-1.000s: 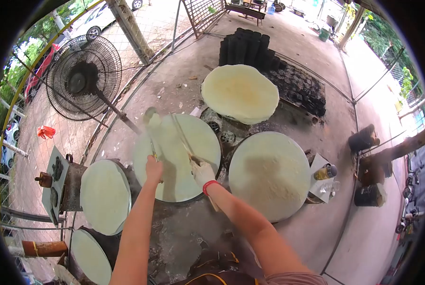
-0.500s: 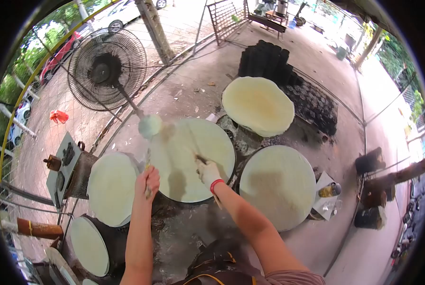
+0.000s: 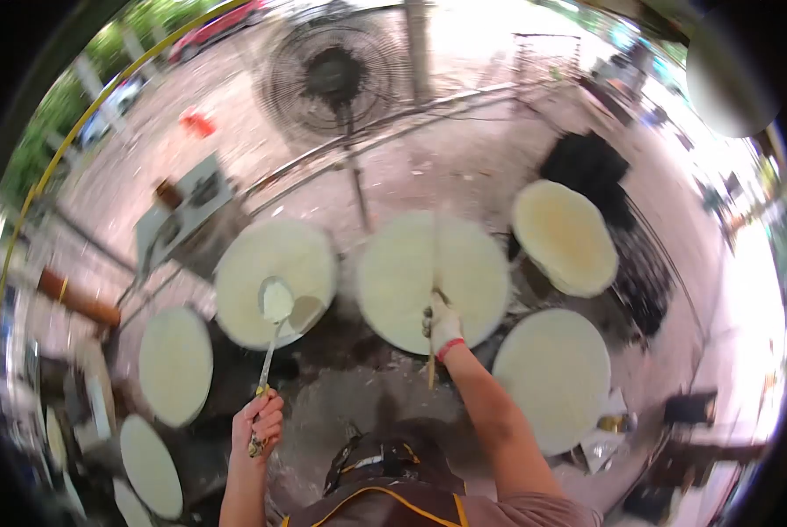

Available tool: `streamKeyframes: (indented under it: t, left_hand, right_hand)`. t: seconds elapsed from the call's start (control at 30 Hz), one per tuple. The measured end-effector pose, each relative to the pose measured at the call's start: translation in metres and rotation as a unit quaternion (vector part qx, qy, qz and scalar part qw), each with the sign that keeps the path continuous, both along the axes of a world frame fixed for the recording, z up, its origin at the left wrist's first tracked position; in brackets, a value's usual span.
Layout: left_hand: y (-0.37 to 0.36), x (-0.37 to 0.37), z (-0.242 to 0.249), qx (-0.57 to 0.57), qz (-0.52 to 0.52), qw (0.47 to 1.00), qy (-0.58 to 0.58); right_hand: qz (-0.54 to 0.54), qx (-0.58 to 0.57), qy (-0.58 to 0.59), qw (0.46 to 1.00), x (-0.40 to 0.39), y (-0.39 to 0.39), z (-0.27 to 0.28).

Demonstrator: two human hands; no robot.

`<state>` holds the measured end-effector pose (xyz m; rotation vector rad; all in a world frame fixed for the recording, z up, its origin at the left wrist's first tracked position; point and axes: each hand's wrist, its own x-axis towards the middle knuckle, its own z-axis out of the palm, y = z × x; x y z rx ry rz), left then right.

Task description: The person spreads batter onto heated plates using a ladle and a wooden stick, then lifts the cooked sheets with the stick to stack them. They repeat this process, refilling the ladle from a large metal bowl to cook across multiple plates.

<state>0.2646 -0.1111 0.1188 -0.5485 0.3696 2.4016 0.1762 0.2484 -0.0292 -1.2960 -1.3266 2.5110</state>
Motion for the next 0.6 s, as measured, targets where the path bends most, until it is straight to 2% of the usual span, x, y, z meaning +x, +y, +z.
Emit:
streamKeyframes:
  t: [0.07,0.13,0.2,0.27,0.33,0.4,0.47,0.53,0.6]
  left_hand:
    - [-0.041,0.029,0.007,-0.078,0.054,0.995,0.0]
    - [-0.081,0.055,0.004,-0.117,0.135,0.984,-0.02]
    - [-0.12,0.069,0.0,-0.179,0.186,0.965,-0.048]
    - [-0.165,0.085,-0.02,-0.167,0.244,0.953,-0.063]
    - [-0.209,0.094,-0.033,-0.173,0.294,0.936,-0.087]
    - [-0.241,0.1,-0.03,-0.203,0.339,0.91,-0.124]
    - [-0.274,0.106,-0.028,-0.165,0.375,0.904,-0.121]
    - [-0.301,0.115,-0.024,-0.138,0.41,0.894,-0.114]
    - [-0.32,0.122,-0.02,-0.12,0.438,0.885,-0.103]
  right_hand:
    - [0.093,-0.027,-0.026,0.995,0.0,-0.042,-0.003]
    - [0.18,0.015,-0.005,0.984,0.004,-0.104,0.017]
    - [0.256,0.023,0.019,0.966,-0.001,-0.166,0.003]
    - [0.336,0.006,0.033,0.941,-0.009,-0.237,0.017]
    - [0.428,0.037,0.056,0.901,-0.036,-0.318,0.026]
    - [0.529,0.147,0.076,0.832,-0.078,-0.388,0.014]
    - [0.552,0.387,0.138,0.726,-0.129,-0.455,-0.015]
    - [0.555,0.39,0.139,0.721,-0.17,-0.51,-0.018]
    - [0.527,0.489,0.138,0.681,-0.196,-0.546,-0.013]
